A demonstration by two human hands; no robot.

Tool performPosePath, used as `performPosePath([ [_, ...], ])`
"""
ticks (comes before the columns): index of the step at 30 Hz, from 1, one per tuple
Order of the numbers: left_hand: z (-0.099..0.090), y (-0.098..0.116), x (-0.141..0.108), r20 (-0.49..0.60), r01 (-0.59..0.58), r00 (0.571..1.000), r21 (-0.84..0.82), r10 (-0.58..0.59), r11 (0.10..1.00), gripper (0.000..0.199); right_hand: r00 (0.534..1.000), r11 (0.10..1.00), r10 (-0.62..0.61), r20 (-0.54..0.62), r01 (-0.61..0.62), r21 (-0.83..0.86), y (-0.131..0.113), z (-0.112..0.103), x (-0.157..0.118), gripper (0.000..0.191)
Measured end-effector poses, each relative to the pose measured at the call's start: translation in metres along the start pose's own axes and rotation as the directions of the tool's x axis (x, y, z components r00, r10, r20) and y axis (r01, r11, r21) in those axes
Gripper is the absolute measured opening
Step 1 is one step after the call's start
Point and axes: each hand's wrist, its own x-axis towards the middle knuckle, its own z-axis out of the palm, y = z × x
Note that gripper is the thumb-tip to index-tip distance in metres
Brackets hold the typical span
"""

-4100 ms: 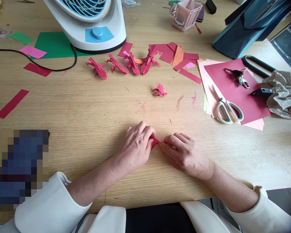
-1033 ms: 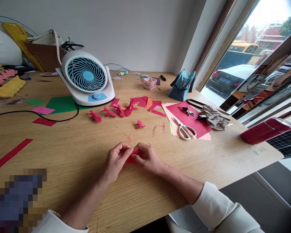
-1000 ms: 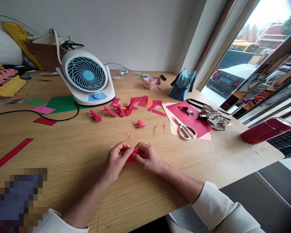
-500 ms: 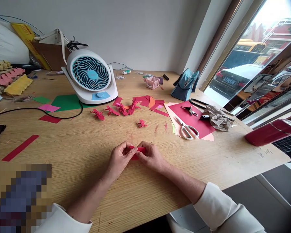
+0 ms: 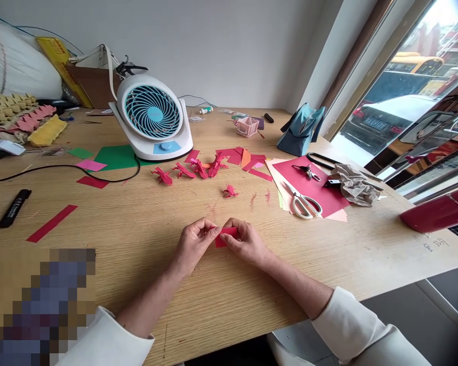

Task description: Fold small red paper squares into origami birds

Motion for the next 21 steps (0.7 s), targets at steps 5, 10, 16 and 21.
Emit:
performPosePath([
  [5,-0.0018,-0.0021,0.0,-0.008,-0.019,1.0,0.049,0.02,0.999,0.03,0.999,0.996,0.024,0.023,-0.025,0.083,0.0012,0.002,0.0001,0.023],
  [10,-0.0021,-0.0027,-0.0006,0.021,-0.044,0.999,0.049,0.043,0.998,0.032,1.0,0.999,-0.026,0.01,0.025,0.03,0.0011,0.0022,-0.0006,0.026],
  [16,-0.0024,-0.0055,0.0,-0.036,-0.146,0.988,0.138,0.153,0.98,0.029,1.0,0.997,0.022,0.018,-0.023,0.073,0.0016,0.0023,0.0002,0.029],
  [21,-0.0024,-0.0051,-0.0006,-0.07,-0.119,0.989,0.119,0.128,0.986,0.028,0.999,0.996,0.042,0.03,-0.044,0.078,0.0033,0.0031,0.0014,0.029],
])
